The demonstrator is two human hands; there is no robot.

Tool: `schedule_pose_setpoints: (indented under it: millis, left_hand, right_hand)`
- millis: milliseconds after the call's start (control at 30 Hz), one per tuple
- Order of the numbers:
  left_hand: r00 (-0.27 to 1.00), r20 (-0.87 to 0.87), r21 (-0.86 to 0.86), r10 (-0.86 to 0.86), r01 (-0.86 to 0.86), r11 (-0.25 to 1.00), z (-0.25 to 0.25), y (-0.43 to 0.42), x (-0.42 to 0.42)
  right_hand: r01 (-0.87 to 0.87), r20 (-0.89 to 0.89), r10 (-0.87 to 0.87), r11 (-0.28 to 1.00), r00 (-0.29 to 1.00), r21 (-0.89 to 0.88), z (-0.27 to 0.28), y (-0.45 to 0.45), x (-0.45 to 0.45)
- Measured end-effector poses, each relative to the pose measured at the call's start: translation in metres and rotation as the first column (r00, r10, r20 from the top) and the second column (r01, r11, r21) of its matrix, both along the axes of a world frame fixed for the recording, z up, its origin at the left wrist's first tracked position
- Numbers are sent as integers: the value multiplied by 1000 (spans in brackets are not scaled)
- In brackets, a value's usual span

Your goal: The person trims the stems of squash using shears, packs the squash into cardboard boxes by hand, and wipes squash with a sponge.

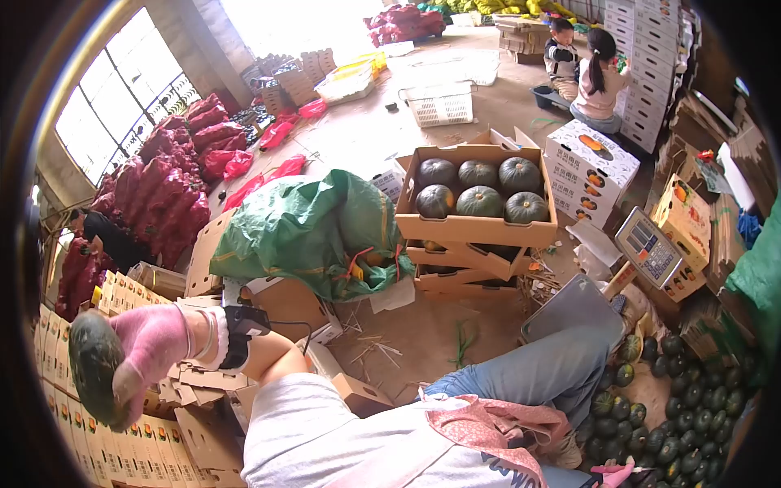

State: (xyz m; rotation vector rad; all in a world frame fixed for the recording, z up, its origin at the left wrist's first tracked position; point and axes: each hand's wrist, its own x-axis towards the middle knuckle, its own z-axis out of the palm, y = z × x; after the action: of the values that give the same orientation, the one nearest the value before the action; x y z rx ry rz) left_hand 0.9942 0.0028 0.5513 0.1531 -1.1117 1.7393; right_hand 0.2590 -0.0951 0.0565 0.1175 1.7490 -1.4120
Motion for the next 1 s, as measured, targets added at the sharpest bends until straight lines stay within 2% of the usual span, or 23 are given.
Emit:
schedule_pose_setpoints:
  millis: [167, 300, 400, 467, 567, 600, 633, 667, 700, 733, 767, 800, 833, 900, 967, 1000]
  left_hand:
    - [990, 96, -90, 99, -91, 992, -3, 3, -9]
    - [988, 51, -118, 145, -138, 983, -7, -17, -11]
    - [957, -78, -145, 281, -290, 946, -16, -49, -3]
    - [883, -238, -101, 405, -437, 894, -27, -77, 7]
    - [752, -498, 141, 433, -422, 896, -53, -113, 18]
    - [723, -597, 243, 348, -251, 937, -64, -132, 14]
    - [701, -687, 306, 192, 40, 951, -78, -152, 10]
    - [650, -759, 358, 46, 357, 863, -96, -169, 17]
    - [465, -879, 291, -111, 705, 647, -121, -184, 21]
    - [95, -962, 12, -258, 952, 304, -145, -198, 25]
    - [-288, -920, -310, -264, 950, 45, -170, -213, 28]
    - [-627, -757, -563, -182, 768, -305, -189, -220, 22]
    - [-784, -618, -648, 54, 470, -600, -211, -224, 11]
    - [-882, -406, -701, 239, 133, -700, -245, -240, -7]
    - [-845, -450, -768, 289, 201, -608, -259, -252, -26]
    - [-818, -486, -743, 307, 202, -638, -257, -258, -35]
  right_hand:
    - [-95, -52, 96, 995, 994, 16, -1, -7, 7]
    - [-113, -70, 116, 992, 991, 49, -7, -3, 5]
    - [-140, -58, 147, 983, 987, 117, -18, -2, 7]
    - [-171, -44, 181, 969, 982, 177, -28, 1, 2]
    - [-249, 17, 255, 927, 967, 281, -44, 4, -5]
    - [-292, 36, 296, 902, 954, 319, -49, 6, -6]
    - [-341, 62, 343, 868, 937, 360, -53, 7, -7]
    - [-315, -142, 385, 879, 912, 358, -58, 5, 1]
    - [-445, -30, 507, 783, 862, 434, -49, 0, 7]
    - [-442, 20, 487, 772, 873, 457, -55, -2, 10]
    - [-438, 68, 464, 764, 883, 473, -63, -8, 22]
    - [-426, 41, 464, 770, 885, 474, -83, -8, 27]
    - [-415, 14, 464, 778, 886, 472, -102, -7, 35]
    - [-539, 260, 477, 676, 840, 502, -126, -7, 52]
    - [-640, 326, 559, 575, 762, 510, -144, -6, 66]
    - [-698, 329, 637, 497, 697, 515, -152, -7, 70]
